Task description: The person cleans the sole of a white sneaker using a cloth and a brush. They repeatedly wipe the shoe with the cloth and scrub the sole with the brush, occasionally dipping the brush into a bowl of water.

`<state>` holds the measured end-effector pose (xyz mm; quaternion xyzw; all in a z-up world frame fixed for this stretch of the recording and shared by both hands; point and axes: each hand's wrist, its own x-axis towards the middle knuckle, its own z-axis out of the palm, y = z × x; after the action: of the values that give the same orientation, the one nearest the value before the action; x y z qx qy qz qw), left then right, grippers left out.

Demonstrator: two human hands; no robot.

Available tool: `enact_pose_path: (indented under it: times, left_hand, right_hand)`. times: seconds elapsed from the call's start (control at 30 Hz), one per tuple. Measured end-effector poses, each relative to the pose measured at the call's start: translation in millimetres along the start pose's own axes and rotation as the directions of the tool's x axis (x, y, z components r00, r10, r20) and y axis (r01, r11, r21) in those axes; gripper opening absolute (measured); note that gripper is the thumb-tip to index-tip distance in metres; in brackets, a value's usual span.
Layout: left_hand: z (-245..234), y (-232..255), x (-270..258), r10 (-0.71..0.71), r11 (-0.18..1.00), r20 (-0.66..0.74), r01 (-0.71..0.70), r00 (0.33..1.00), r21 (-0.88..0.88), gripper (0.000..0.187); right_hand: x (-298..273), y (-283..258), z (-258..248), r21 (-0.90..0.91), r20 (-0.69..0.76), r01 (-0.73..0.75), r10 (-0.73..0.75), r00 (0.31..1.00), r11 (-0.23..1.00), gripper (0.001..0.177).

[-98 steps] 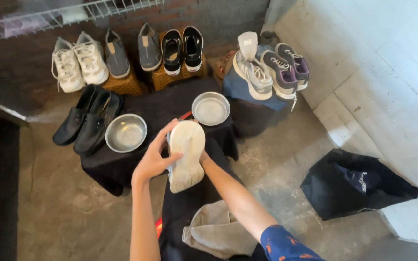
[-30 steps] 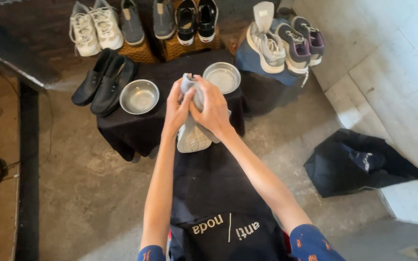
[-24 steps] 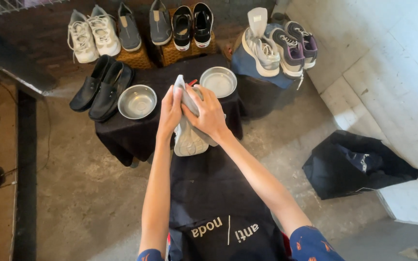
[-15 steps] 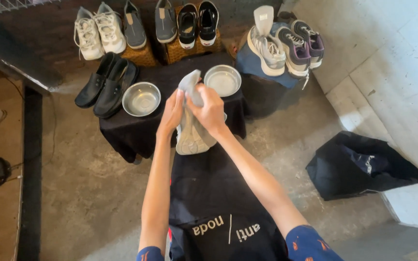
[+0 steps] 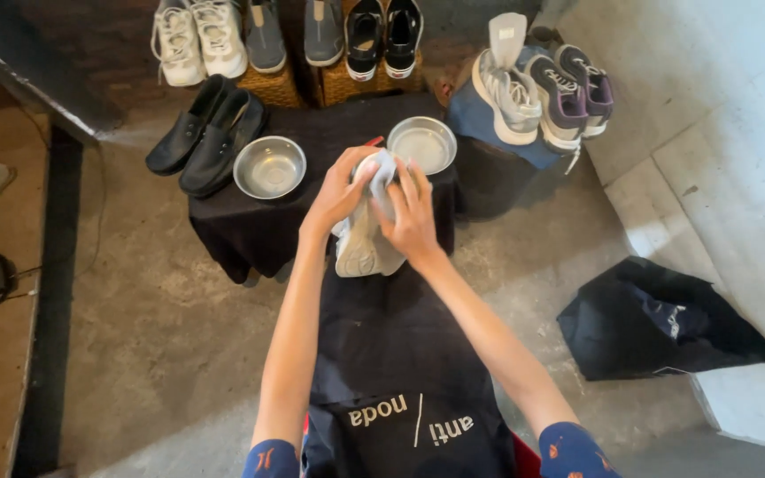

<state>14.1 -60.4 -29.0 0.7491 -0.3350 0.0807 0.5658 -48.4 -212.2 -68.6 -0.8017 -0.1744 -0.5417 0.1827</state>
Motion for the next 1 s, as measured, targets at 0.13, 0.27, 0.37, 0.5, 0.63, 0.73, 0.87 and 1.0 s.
enact_pose_path:
  times: [0.13, 0.27, 0.37, 0.5, 0.63, 0.73, 0.87, 1.0]
  left_hand:
    - [-5, 1, 0, -0.093, 0.996, 0.036, 0.093, 0.995, -0.003, 0.036]
    - [-6, 3, 3, -0.066, 0.998, 0.07, 0.065, 0.995, 0.02, 0.04]
    - [-1, 6, 1, -0.066, 0.998, 0.101, 0.064, 0.993, 0.024, 0.042]
    - [-2, 10, 6, -0.064, 0.998, 0.101, 0.061, 0.993, 0.035, 0.036]
    - [-1, 17, 8, -0.075, 0.997, 0.083, 0.074, 0.994, 0.013, 0.036]
    - [0, 8, 14, -0.082, 0.996, 0.067, 0.081, 0.994, 0.023, 0.032]
    - [-2, 33, 7, -0.108, 0.994, 0.065, 0.106, 0.992, 0.028, 0.032]
    - [-3, 28, 9, -0.118, 0.992, 0.067, 0.115, 0.991, 0.049, 0.034]
  right_hand:
    - [28, 16, 6, 0.136, -0.052, -0.08, 0.087, 0.995, 0.987, 0.028]
    - [-10, 5, 16, 0.026, -0.109, -0.09, 0.092, 0.99, 0.996, 0.028]
    - [-62, 3, 21, -0.068, -0.103, -0.018, 0.011, 0.995, 0.998, 0.028]
    - [-65, 20, 28, -0.007, -0.069, 0.081, -0.082, 0.994, 0.997, 0.029]
    - [10, 12, 0, 0.078, -0.064, -0.033, 0.038, 0.997, 0.996, 0.029]
    - [8, 2, 3, -0.003, -0.126, -0.097, 0.096, 0.987, 0.995, 0.03]
    - [-60, -13, 4, -0.053, -0.063, -0.029, 0.026, 0.998, 0.998, 0.029]
    - [-52, 8, 3, -0.031, -0.032, -0.012, 0.011, 0.999, 0.999, 0.027]
